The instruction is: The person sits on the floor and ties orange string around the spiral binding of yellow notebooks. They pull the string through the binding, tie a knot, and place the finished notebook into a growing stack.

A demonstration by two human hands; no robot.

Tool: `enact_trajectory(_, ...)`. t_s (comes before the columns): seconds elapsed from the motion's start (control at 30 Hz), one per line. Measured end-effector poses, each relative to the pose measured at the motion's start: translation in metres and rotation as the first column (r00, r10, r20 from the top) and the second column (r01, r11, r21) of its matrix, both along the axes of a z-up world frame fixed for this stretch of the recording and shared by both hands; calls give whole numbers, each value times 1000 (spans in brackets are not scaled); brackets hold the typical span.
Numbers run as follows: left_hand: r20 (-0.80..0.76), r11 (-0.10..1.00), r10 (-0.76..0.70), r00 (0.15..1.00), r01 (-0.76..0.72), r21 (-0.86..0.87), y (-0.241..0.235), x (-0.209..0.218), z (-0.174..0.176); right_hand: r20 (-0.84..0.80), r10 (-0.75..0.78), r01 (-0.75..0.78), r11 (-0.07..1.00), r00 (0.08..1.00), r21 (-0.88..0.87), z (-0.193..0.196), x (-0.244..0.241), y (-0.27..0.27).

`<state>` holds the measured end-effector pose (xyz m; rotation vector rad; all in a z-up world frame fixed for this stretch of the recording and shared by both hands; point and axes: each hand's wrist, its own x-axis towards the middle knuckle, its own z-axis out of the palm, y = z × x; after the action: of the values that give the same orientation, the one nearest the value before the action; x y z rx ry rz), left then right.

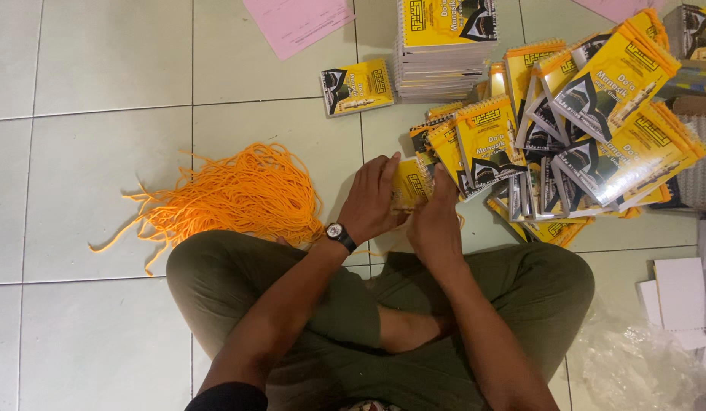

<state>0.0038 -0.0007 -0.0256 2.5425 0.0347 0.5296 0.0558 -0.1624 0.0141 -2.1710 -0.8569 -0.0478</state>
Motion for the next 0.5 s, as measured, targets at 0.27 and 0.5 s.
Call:
enact_trajectory(0.27, 20, 586, -179, 984, 122, -801, 20, -9, 43, -176, 68, -84, 993, 982, -86, -4, 5, -11)
enact_trajectory(0.5, 34, 461, 41, 999, 11, -887, 25, -4, 46, -138, 150, -161, 984, 979, -72, -9, 1, -2)
